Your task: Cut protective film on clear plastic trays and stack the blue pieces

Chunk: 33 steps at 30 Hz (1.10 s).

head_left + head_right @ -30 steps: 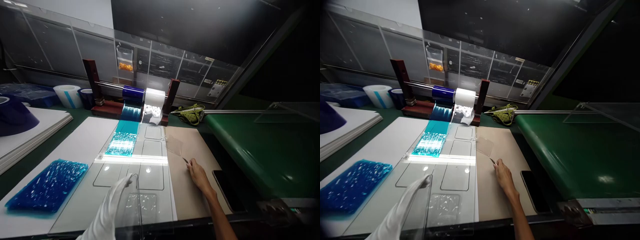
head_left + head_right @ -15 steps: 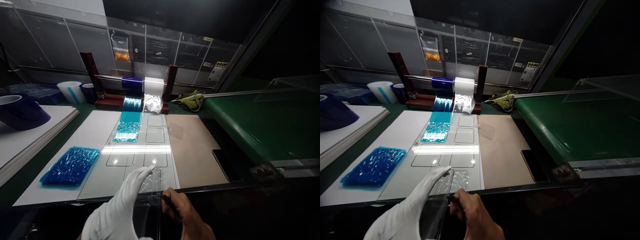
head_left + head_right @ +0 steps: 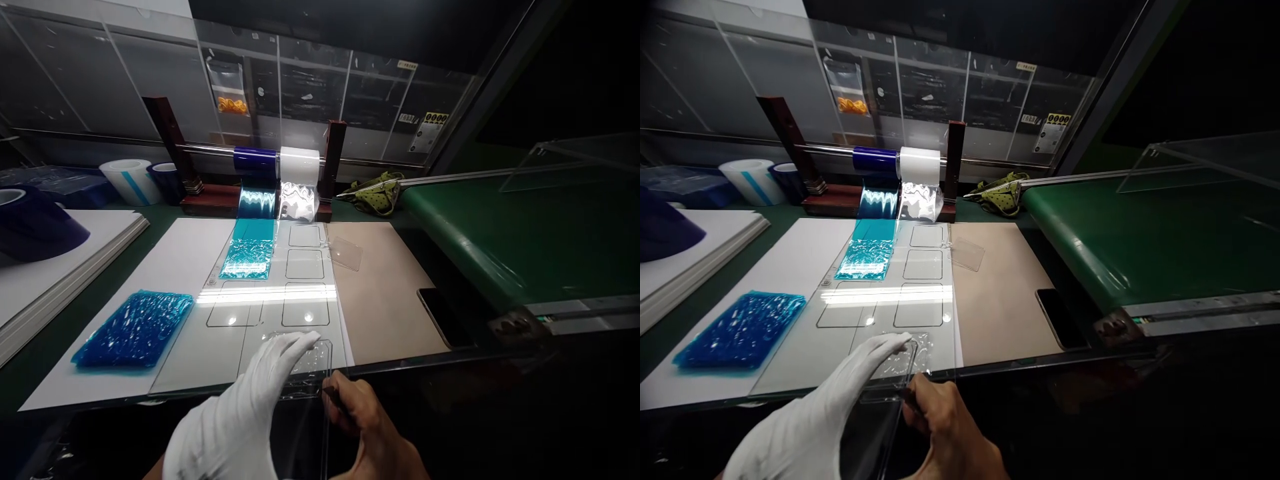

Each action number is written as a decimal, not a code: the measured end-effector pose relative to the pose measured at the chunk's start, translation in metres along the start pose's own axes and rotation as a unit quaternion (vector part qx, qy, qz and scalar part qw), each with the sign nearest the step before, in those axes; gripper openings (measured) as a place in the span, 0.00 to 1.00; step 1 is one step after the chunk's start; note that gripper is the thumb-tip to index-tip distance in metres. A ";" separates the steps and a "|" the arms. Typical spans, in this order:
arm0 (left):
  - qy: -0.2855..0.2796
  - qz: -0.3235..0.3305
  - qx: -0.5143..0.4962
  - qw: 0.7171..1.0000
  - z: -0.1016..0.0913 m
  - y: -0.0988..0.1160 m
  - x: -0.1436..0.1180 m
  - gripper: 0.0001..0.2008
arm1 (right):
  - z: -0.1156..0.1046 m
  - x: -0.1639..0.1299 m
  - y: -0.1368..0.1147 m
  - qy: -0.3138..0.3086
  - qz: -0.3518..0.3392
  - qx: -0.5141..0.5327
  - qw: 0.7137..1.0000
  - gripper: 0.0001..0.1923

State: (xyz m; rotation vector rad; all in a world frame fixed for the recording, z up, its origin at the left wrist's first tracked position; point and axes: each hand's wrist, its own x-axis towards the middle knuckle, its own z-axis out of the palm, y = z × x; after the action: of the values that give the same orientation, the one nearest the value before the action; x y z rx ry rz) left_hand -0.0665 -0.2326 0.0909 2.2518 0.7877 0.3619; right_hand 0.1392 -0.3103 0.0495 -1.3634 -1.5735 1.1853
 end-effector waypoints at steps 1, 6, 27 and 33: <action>-0.002 0.004 0.002 1.000 -0.001 0.002 0.003 0.58 | 0.000 0.000 0.002 0.003 -0.007 -0.002 1.000 0.42; -0.011 0.014 0.009 1.000 -0.006 0.009 0.020 0.57 | -0.005 0.010 0.001 0.008 -0.053 -0.010 0.999 0.37; 0.176 -0.072 -0.035 0.981 0.009 -0.010 0.022 0.57 | -0.107 0.071 0.082 0.219 -0.033 -0.423 0.879 0.21; -0.025 -0.041 -0.720 0.692 0.019 -0.034 0.013 0.56 | -0.096 0.082 0.057 0.179 -0.108 -0.438 0.874 0.34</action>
State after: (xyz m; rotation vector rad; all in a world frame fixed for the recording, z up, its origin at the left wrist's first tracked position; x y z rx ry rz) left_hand -0.0623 -0.2151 0.0538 0.7029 0.2844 0.5834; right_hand 0.2324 -0.2119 0.0221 -1.7460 -1.9878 0.0017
